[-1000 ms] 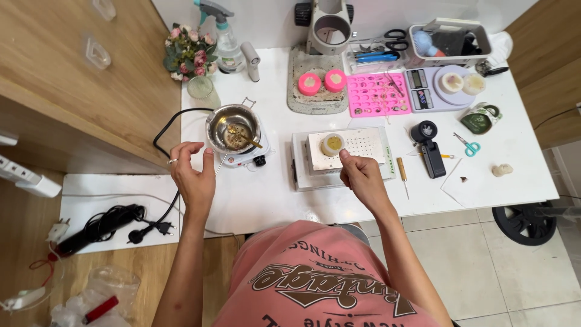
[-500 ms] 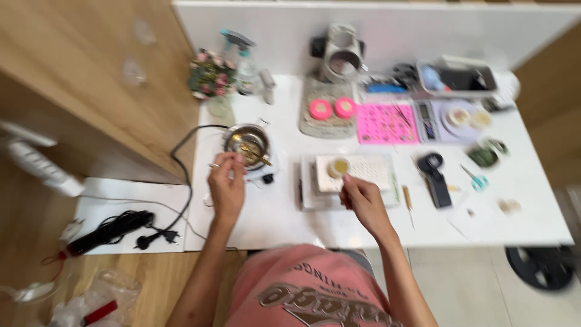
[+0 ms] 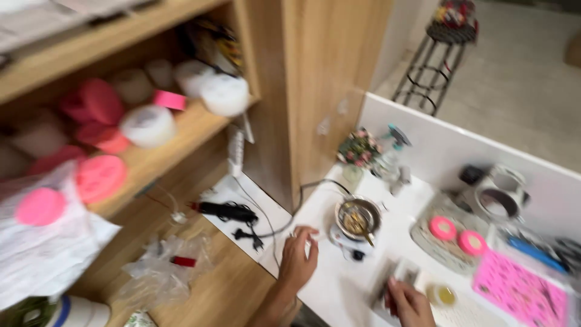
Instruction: Operating a wax melter, preparing molds, and finishing candles with a heat gun.
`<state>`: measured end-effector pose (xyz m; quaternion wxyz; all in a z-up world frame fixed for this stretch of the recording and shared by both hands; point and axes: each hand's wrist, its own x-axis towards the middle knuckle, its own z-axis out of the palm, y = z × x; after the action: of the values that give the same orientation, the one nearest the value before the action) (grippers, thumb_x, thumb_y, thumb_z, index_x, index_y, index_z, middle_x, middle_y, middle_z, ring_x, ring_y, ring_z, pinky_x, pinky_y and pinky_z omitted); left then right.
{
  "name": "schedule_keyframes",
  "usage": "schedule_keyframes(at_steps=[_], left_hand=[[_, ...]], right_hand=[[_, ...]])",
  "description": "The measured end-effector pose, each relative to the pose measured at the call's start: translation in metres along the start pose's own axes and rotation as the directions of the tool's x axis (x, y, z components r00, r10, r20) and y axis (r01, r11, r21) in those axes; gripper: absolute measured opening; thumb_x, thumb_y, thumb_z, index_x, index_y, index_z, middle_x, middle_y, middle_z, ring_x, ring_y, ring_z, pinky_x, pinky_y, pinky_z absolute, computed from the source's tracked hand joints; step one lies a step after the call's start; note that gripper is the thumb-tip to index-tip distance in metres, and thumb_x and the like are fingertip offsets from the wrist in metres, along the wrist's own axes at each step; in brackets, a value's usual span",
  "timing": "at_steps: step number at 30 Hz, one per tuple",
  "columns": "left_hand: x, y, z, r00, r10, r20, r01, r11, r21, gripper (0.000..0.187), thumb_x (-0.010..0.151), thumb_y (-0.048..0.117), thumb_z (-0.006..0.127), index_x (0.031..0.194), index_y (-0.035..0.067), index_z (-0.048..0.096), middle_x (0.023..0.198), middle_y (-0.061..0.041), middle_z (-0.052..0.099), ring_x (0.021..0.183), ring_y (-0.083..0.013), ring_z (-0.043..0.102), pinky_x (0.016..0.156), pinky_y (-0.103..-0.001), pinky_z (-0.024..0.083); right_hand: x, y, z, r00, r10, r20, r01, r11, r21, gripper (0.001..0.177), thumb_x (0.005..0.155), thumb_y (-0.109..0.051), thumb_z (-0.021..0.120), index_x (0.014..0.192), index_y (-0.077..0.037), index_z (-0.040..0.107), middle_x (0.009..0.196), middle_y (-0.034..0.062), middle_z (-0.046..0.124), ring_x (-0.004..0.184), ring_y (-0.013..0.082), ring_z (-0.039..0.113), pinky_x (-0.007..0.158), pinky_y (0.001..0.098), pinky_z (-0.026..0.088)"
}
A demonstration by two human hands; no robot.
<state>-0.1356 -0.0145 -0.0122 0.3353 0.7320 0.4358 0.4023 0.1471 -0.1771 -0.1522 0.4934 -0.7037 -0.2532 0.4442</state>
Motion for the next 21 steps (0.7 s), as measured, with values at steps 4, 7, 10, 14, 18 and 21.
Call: schedule_keyframes(at_steps=[4,7,10,14,18,21], left_hand=[[-0.011,-0.009,-0.013,0.992,0.089,-0.084,-0.091,0.996,-0.023,0.019,0.087,0.001,0.062,0.105,0.005,0.064,0.106,-0.011,0.067,0.090,-0.0261,0.067,0.083,-0.039,0.049],[-0.005,-0.006,-0.020,0.999,0.035,-0.020,-0.036,0.999,-0.030,0.019,0.086,0.002,0.062,0.105,0.005,0.062,0.107,-0.009,0.067,0.089,-0.0233,0.069,0.084,-0.038,0.047],[0.006,-0.005,-0.019,0.990,0.139,-0.022,-0.140,0.988,-0.068,0.017,0.087,0.001,0.062,0.104,0.004,0.063,0.099,-0.011,0.066,0.085,-0.0252,0.068,0.076,-0.038,0.050],[0.018,0.021,-0.004,0.967,-0.122,0.225,0.127,0.992,-0.008,0.019,0.096,0.010,0.064,0.114,0.009,0.068,0.067,-0.012,0.062,0.064,-0.0255,0.059,0.062,-0.039,0.043],[0.011,0.048,0.033,0.892,-0.190,0.410,0.256,0.960,-0.112,0.032,0.093,0.008,0.063,0.125,0.009,0.066,0.061,-0.013,0.059,0.056,-0.0183,0.051,0.059,-0.035,0.043],[-0.016,0.046,0.082,0.875,0.173,0.453,0.102,0.847,-0.521,0.044,0.092,0.007,0.065,0.134,-0.001,0.057,0.088,-0.013,0.070,0.087,-0.0183,0.066,0.097,-0.030,0.050]], right_hand=[[0.031,0.021,0.024,0.987,0.021,-0.162,-0.020,1.000,0.011,0.032,0.087,-0.033,0.070,0.086,-0.002,0.079,0.059,0.0128,0.066,0.052,0.0211,0.061,0.053,0.0332,0.049],[0.032,0.007,0.026,0.988,-0.021,-0.156,0.006,0.996,-0.094,0.034,0.088,-0.034,0.070,0.082,-0.001,0.078,0.058,0.0128,0.068,0.053,0.0210,0.062,0.054,0.0328,0.050],[0.010,0.000,0.025,0.981,-0.030,-0.191,-0.013,0.975,-0.220,0.040,0.090,-0.036,0.071,0.077,0.001,0.076,0.057,0.0128,0.069,0.053,0.0209,0.065,0.056,0.0321,0.053],[-0.050,-0.050,0.026,0.998,-0.056,-0.032,0.051,0.988,-0.145,0.042,0.093,-0.038,0.064,0.075,0.000,0.069,0.059,0.0070,0.063,0.054,0.0173,0.058,0.052,0.0337,0.047],[-0.112,-0.119,0.026,0.980,-0.153,-0.130,0.112,0.953,-0.280,0.042,0.098,-0.039,0.056,0.078,-0.003,0.061,0.061,0.0022,0.059,0.057,0.0127,0.054,0.053,0.0304,0.046],[-0.118,-0.092,0.021,0.926,-0.223,-0.304,0.180,0.970,-0.165,0.050,0.107,-0.040,0.053,0.080,0.001,0.063,0.066,0.0042,0.056,0.063,0.0141,0.049,0.058,0.0319,0.043]])
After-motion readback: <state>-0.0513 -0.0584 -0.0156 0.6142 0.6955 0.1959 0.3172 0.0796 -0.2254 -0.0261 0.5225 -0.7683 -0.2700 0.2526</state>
